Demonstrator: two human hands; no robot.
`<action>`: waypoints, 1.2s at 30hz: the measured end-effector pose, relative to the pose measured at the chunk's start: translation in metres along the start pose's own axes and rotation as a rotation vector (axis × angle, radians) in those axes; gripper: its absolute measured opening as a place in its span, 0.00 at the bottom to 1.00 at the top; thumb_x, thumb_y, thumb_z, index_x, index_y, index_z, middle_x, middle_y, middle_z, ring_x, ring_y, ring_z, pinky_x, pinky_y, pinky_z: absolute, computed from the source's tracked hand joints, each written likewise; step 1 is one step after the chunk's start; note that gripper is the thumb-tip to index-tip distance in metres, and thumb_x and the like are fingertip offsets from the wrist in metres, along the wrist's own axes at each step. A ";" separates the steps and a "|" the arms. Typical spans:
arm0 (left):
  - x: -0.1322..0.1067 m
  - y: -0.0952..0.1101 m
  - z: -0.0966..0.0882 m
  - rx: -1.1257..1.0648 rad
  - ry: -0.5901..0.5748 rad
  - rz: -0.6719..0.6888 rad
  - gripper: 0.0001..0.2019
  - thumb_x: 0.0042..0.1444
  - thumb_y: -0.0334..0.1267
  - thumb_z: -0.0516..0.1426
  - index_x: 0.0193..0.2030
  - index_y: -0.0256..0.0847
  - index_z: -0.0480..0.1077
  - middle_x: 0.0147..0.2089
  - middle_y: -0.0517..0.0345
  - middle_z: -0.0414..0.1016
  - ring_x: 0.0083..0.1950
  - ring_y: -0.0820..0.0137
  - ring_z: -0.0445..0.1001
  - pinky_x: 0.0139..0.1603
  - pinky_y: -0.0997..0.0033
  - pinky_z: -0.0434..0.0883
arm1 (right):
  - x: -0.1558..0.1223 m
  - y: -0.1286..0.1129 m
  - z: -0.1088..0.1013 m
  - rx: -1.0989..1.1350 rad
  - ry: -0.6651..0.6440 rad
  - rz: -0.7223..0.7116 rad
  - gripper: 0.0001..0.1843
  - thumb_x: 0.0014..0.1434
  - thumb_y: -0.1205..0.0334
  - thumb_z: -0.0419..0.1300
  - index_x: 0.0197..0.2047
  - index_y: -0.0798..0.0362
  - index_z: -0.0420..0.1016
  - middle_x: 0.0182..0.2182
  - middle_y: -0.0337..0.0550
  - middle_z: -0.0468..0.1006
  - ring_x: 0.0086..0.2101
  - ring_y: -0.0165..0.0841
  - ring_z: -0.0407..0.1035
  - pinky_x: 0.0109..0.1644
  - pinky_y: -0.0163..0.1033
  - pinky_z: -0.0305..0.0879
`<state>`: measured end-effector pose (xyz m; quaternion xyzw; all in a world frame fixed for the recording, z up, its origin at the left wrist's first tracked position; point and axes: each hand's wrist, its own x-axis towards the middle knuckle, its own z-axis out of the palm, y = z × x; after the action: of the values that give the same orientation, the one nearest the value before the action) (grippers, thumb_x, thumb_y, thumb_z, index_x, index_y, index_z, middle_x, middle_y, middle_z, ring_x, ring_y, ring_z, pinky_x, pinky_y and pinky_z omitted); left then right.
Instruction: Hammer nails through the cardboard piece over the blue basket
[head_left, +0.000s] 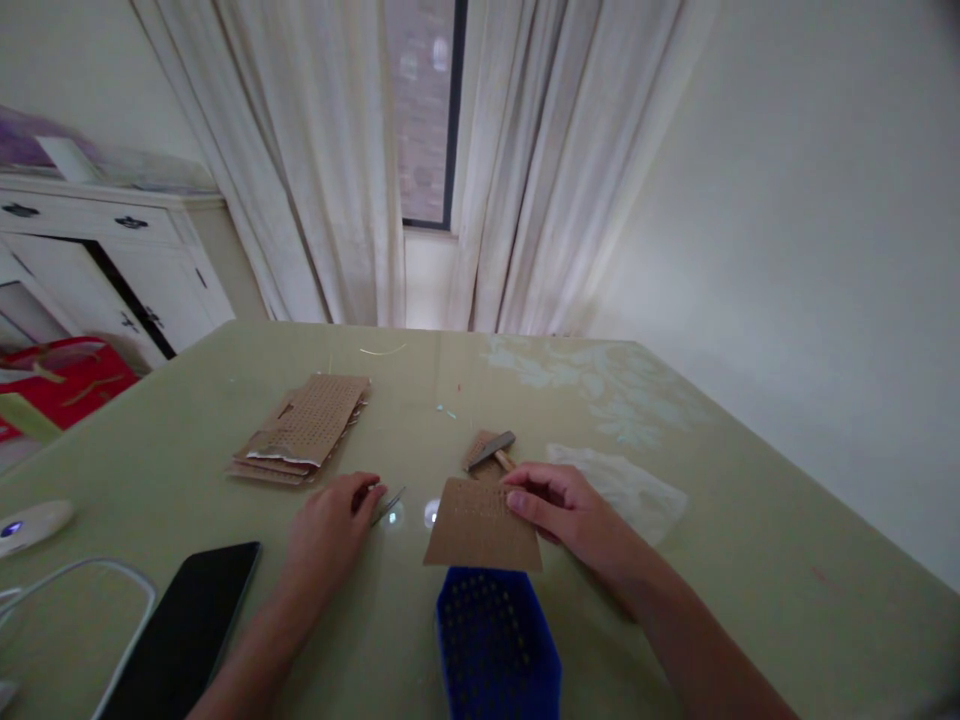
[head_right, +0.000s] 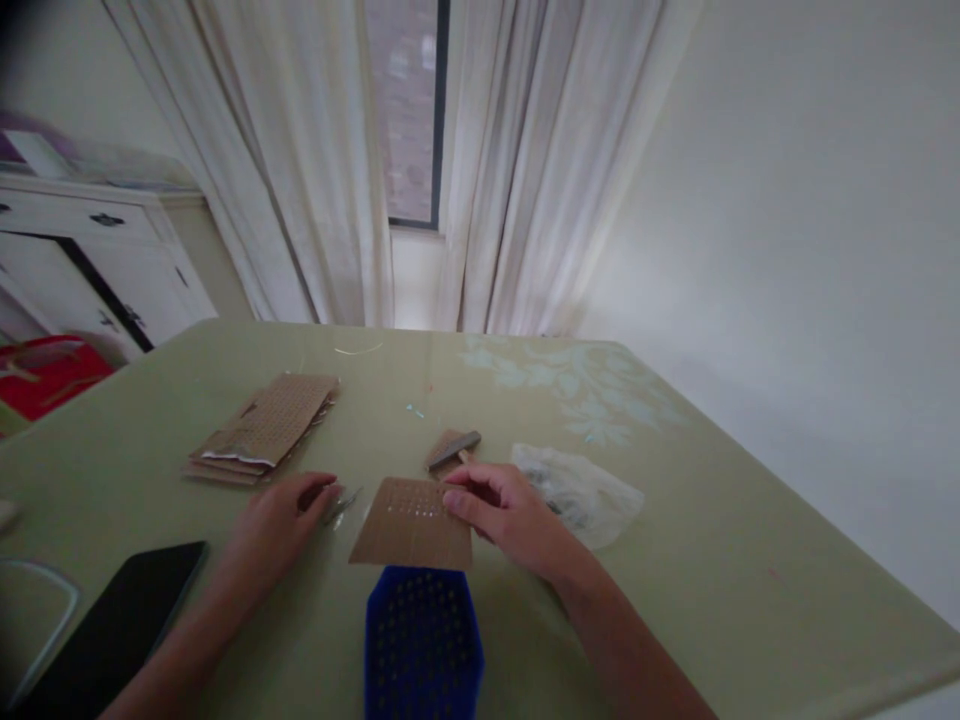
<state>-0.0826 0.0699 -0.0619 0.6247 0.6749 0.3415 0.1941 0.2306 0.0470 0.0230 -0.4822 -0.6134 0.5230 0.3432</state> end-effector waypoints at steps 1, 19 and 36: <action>-0.001 -0.002 0.003 0.020 0.001 0.007 0.15 0.61 0.48 0.58 0.40 0.41 0.84 0.41 0.44 0.89 0.42 0.52 0.85 0.45 0.58 0.75 | -0.001 0.010 0.001 0.030 0.011 0.033 0.19 0.64 0.44 0.70 0.44 0.53 0.86 0.31 0.39 0.77 0.28 0.29 0.64 0.30 0.35 0.55; -0.063 0.037 -0.002 -0.632 -0.742 0.200 0.56 0.44 0.64 0.75 0.79 0.59 0.60 0.75 0.50 0.71 0.74 0.41 0.66 0.71 0.47 0.69 | -0.001 0.051 0.008 0.314 0.136 0.141 0.22 0.52 0.42 0.77 0.40 0.52 0.88 0.28 0.38 0.78 0.23 0.26 0.62 0.24 0.31 0.54; -0.061 0.032 0.012 -0.820 -0.891 0.019 0.43 0.60 0.56 0.70 0.79 0.58 0.59 0.82 0.50 0.59 0.82 0.45 0.56 0.81 0.39 0.53 | -0.010 0.050 0.018 0.033 0.116 0.055 0.15 0.63 0.47 0.71 0.43 0.48 0.91 0.36 0.45 0.89 0.38 0.40 0.79 0.42 0.41 0.71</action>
<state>-0.0424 0.0122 -0.0577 0.5877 0.3363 0.2810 0.6801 0.2285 0.0310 -0.0288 -0.5225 -0.5703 0.5137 0.3714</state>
